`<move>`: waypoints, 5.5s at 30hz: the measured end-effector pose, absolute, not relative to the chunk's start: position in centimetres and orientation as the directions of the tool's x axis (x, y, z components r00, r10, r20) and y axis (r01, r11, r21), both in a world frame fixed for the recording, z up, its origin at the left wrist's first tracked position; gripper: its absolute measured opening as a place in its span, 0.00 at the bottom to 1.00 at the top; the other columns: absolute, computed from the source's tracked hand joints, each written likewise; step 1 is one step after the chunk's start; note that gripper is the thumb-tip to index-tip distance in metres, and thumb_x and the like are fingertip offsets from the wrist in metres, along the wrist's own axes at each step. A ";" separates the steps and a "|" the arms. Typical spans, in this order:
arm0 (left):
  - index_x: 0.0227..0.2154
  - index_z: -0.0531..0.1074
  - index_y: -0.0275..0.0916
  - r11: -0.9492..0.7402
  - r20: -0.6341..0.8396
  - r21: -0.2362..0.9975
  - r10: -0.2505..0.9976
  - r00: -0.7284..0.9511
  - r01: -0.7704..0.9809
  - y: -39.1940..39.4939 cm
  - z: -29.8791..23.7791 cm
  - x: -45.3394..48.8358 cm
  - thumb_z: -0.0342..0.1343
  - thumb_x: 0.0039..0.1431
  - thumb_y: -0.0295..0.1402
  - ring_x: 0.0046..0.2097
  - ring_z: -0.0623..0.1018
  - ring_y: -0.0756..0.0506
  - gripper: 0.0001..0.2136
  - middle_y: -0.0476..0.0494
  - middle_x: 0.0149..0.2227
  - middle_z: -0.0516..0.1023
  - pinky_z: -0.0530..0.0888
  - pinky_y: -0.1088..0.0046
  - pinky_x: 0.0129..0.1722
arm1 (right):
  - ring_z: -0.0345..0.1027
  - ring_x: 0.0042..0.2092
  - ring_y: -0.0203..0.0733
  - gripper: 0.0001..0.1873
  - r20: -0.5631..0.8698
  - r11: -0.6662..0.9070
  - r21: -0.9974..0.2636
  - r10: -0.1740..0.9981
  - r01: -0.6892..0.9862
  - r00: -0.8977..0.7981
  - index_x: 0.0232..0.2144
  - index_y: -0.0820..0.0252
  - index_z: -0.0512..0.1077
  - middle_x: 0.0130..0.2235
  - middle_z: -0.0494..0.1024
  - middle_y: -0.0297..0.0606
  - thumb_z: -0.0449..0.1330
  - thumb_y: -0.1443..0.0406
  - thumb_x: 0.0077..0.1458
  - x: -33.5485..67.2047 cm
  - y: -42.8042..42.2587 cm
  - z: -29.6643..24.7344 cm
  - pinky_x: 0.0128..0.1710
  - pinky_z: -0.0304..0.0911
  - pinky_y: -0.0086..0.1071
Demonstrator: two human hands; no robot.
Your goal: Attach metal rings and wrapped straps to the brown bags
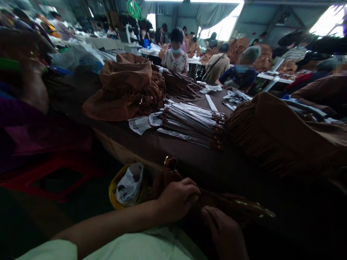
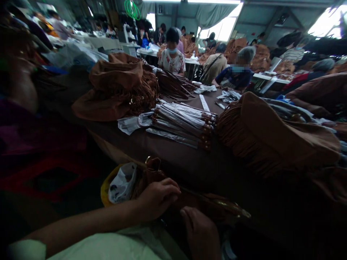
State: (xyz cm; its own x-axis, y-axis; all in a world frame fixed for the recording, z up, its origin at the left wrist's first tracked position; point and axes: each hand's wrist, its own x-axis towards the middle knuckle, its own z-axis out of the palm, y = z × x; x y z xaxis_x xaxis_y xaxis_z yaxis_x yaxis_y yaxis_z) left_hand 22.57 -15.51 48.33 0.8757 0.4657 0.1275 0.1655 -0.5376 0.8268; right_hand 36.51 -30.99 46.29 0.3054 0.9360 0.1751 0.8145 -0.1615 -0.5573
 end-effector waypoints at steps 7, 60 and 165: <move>0.39 0.75 0.42 -0.677 0.139 0.730 0.281 0.950 0.093 -17.2 48.1 27.5 0.50 0.60 0.32 0.38 0.76 0.48 0.09 0.46 0.41 0.76 0.71 0.74 0.39 | 0.75 0.38 0.51 0.22 0.423 -0.496 -0.415 0.638 0.763 0.644 0.36 0.54 0.77 0.37 0.81 0.44 0.50 0.48 0.59 40.4 -36.4 50.6 0.40 0.68 0.42; 0.30 0.76 0.36 -0.497 0.007 0.864 0.183 0.983 0.086 -21.1 48.1 38.6 0.47 0.61 0.41 0.31 0.71 0.51 0.16 0.48 0.30 0.75 0.62 0.78 0.29 | 0.74 0.38 0.50 0.24 0.045 -0.411 -0.887 0.379 0.211 0.924 0.35 0.60 0.76 0.36 0.81 0.42 0.62 0.47 0.43 46.7 -34.7 50.2 0.37 0.68 0.37; 0.27 0.68 0.33 0.007 -0.241 0.970 0.110 0.964 0.242 -22.2 44.6 37.2 0.55 0.49 0.55 0.24 0.59 0.54 0.24 0.53 0.22 0.62 0.56 0.76 0.25 | 0.71 0.33 0.41 0.07 0.359 -0.316 -0.681 0.643 0.661 0.677 0.28 0.55 0.75 0.31 0.75 0.37 0.59 0.61 0.53 46.1 -37.1 47.1 0.31 0.65 0.30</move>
